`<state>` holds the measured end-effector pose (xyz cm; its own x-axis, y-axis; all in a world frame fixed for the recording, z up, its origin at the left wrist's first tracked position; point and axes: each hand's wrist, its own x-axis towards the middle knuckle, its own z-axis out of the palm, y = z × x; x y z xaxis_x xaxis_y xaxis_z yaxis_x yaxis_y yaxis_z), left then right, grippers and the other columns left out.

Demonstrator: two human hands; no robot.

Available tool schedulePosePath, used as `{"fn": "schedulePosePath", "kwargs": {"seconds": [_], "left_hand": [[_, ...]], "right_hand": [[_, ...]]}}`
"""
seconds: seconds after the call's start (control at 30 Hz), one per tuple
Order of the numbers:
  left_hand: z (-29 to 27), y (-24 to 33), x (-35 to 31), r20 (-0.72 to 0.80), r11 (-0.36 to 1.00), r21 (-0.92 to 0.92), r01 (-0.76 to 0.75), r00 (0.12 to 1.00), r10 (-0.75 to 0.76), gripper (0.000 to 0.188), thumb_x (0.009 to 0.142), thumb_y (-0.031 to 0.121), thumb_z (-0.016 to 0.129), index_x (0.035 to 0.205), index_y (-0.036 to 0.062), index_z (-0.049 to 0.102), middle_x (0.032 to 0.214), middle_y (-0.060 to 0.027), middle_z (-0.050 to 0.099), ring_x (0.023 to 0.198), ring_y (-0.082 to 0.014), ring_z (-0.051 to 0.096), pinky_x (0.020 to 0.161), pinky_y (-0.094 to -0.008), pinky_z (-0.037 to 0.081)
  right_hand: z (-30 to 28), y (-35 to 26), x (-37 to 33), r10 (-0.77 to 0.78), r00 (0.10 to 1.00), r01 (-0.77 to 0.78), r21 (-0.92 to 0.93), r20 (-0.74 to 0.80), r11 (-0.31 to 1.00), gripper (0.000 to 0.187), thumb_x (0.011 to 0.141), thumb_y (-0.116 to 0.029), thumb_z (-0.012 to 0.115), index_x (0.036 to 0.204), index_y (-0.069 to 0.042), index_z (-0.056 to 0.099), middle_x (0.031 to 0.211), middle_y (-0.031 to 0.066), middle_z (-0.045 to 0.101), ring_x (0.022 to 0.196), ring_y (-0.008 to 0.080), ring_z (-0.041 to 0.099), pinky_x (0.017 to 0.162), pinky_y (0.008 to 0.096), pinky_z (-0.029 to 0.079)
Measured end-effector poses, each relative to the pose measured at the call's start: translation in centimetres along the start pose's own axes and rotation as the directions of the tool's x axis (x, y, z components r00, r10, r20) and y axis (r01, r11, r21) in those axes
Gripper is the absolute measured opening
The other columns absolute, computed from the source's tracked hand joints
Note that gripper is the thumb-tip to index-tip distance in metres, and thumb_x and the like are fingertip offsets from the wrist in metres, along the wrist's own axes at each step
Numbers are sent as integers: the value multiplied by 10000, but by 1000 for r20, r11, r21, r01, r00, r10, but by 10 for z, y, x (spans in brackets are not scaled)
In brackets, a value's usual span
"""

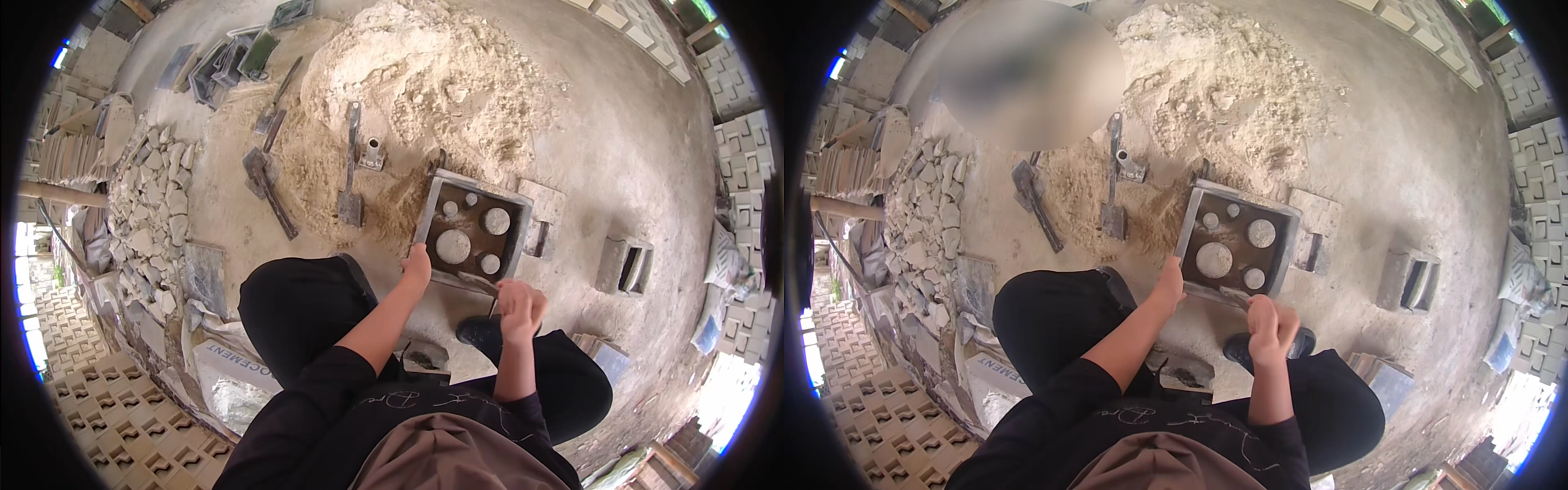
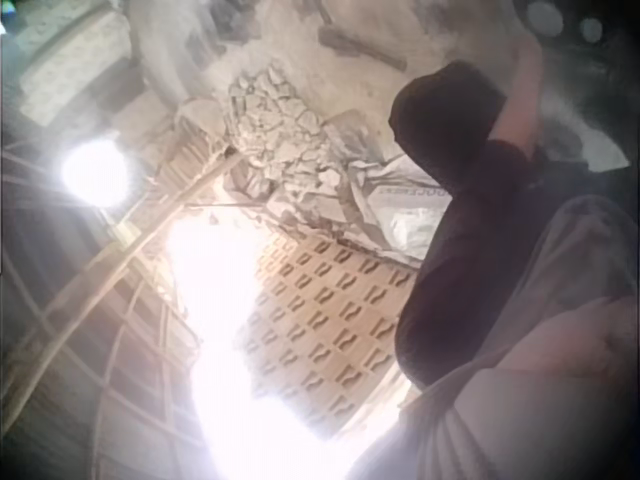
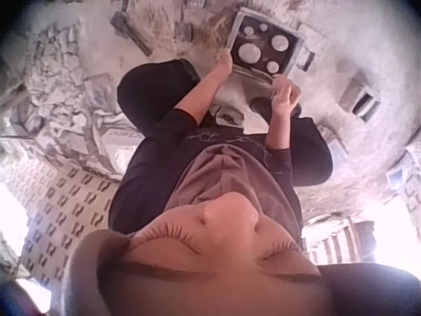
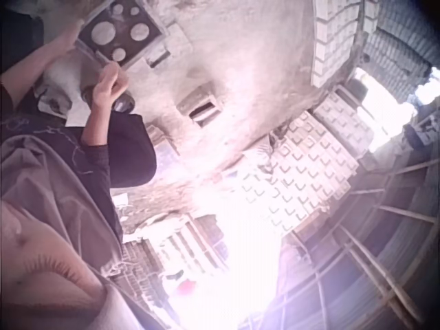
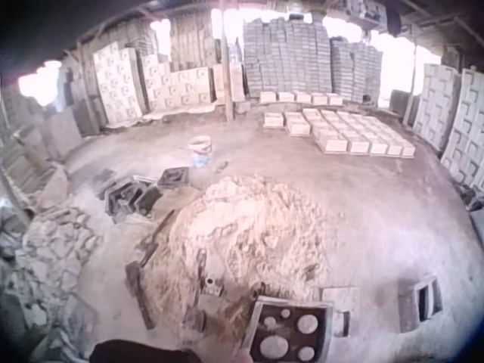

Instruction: The person packs a fine material into circular molds within a square frame by hand, using a small mallet to tamp the material down and a flat tool to level it.

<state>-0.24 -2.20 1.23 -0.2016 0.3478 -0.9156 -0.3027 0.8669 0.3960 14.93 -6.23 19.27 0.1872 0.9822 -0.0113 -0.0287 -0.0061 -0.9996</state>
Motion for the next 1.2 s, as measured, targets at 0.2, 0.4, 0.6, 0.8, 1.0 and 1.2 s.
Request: {"fn": "schedulePosePath", "kwargs": {"seconds": [0.2, 0.4, 0.6, 0.8, 1.0, 1.2], "left_hand": [[11, 7, -15, 75, 993, 99, -66, 995, 59, 676, 792, 452, 360, 1315, 30, 284, 1336, -284, 206, 1237, -418, 216, 1006, -472, 184], [-2, 3, -18, 21, 982, 161, -103, 995, 101, 619, 826, 441, 302, 1301, 44, 311, 1331, -294, 197, 1219, -452, 208, 1000, -491, 183], [15, 14, -23, 45, 926, 319, -204, 979, 200, 443, 890, 313, 254, 1224, 55, 388, 1304, -235, 302, 1141, -459, 303, 972, -498, 229], [4, 12, -30, 26, 906, 374, -199, 978, 205, 397, 903, 278, 242, 1173, 55, 428, 1248, -200, 395, 1116, -452, 336, 969, -480, 244], [4, 17, -17, -60, 983, 149, -109, 991, 119, 573, 854, 421, 286, 1236, 7, 391, 1268, -231, 371, 1159, -402, 330, 959, -456, 260], [10, 16, -29, 2, 986, 133, -102, 995, 103, 583, 854, 392, 276, 1247, -28, 369, 1319, -254, 303, 1237, -397, 228, 1022, -400, 171]], "right_hand": [[-13, 37, 1, -165, 986, 168, -224, 35, 960, 344, 792, -80, 376, 451, -35, 353, 417, 21, 341, 393, 112, 317, 524, 307, 427], [-4, -1, 3, -115, 991, 112, -41, -69, 993, 371, 821, -61, 387, 453, -14, 394, 419, -5, 360, 401, 68, 327, 502, 270, 419], [-8, 39, -3, -78, 996, 71, -143, -45, 987, 357, 823, -41, 408, 467, -7, 399, 421, 1, 370, 403, 57, 317, 406, 246, 319], [15, 33, -14, -112, 993, 114, -63, 25, 991, 339, 813, -44, 391, 477, -7, 366, 432, 27, 376, 389, 103, 343, 404, 257, 312], [36, 35, -16, -158, 963, 194, -152, 220, 969, 343, 828, -43, 385, 489, 6, 367, 451, 49, 389, 427, 102, 377, 419, 256, 317], [49, 54, -19, -298, 925, 351, -232, 236, 907, 337, 863, -47, 359, 529, -7, 368, 472, 26, 386, 411, 103, 328, 399, 261, 264]]}}
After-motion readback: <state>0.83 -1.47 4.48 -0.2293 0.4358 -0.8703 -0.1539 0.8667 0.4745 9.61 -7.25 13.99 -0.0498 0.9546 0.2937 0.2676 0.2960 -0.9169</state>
